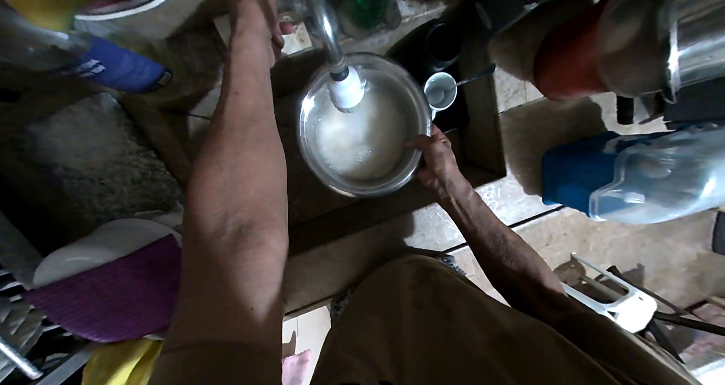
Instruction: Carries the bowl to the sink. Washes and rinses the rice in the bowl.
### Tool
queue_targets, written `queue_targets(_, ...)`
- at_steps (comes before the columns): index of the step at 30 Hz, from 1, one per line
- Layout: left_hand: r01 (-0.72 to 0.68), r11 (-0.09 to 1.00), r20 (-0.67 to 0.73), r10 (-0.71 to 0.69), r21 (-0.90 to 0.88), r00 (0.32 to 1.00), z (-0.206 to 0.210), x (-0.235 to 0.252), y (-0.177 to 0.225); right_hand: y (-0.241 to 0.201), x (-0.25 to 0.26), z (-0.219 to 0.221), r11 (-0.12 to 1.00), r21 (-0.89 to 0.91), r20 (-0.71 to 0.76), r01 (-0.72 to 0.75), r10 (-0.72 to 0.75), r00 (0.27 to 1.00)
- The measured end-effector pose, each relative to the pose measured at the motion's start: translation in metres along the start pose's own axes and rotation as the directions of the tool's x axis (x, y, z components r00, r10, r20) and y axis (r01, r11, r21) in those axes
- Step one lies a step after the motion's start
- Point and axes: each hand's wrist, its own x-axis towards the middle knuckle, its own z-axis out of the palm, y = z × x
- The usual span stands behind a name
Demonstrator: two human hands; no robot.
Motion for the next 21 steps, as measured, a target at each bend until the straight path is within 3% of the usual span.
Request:
queue_targets(7,0.035,0.999,0.02,-0.035,0.014,0.999,0.002,-0.021,0.022,0.0,0.0,-0.001,1.0,-0.012,0.007,-0.005,0.005,1.0)
queue_targets(13,-0.006,0.997,0.031,0.004,0.081,1.0,-0.003,-0.009,0.005,0.0,0.0,-0.002,1.0,0.01,0.0,-0.008,0.008,1.0)
queue_targets(21,0.038,0.992,0.015,-0.04,0.12,0.999,-0.003,-0.002,0.004,0.0,0.001,-0.003,1.0,0.005,-0.018,-0.026,0.027,0.999)
